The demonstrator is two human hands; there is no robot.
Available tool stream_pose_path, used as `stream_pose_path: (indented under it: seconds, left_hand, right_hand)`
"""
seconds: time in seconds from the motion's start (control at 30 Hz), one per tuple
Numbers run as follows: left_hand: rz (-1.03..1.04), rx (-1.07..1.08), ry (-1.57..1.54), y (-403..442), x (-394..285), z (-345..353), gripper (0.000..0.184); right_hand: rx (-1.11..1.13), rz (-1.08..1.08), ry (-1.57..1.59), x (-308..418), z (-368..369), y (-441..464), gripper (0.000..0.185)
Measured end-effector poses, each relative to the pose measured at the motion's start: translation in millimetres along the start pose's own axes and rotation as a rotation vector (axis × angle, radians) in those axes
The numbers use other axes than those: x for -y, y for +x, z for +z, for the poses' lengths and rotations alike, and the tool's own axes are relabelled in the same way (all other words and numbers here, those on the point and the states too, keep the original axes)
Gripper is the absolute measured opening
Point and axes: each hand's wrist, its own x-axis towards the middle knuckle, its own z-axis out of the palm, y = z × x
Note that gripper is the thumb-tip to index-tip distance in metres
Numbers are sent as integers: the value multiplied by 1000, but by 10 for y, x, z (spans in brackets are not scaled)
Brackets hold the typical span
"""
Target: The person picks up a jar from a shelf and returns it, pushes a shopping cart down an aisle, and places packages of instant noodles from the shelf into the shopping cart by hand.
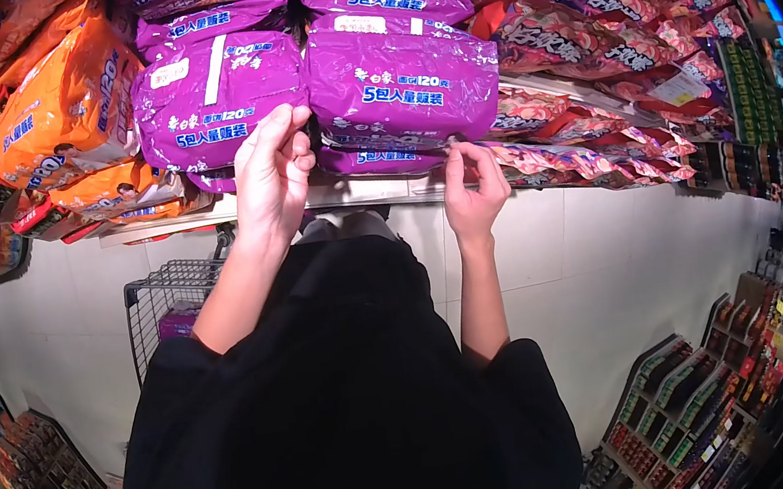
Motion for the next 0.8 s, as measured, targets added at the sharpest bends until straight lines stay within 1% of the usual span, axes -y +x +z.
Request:
stream_pose_path:
  seconds: [0.07,0.23,0.3,0.37,0.4,0.53,0.6,0.8]
  left_hand:
    - [-1,-3,-10,29,34,-18,18]
    - [5,-4,-8,92,107,-19,18]
    - [-5,-21,32,94,125,17,14]
    - [-11,-19,35,105,142,16,14]
    - [-14,-14,34,114,147,17,14]
    - [-19,-23,55,135,149,43,14]
    - [-14,-11,79,141,147,50,13]
    - [-6,0,117,132,147,73,14]
  right_hand:
    - [2,-54,-88,-34,-64,53,7]
    - [-32,-92,-78,13,-101,115,7]
    - [-37,-98,-86,-9,-106,144,7]
    - [-49,-105,-107,-48,-98,189,8]
    - [-51,-143,-151,-83,-105,210,9]
    - [-61,-76,-116,-47,-100,254,10]
    - [-66,-119,-116,-61,-91,272,10]
    - [-76,-100,-100,-97,-80,295,9]
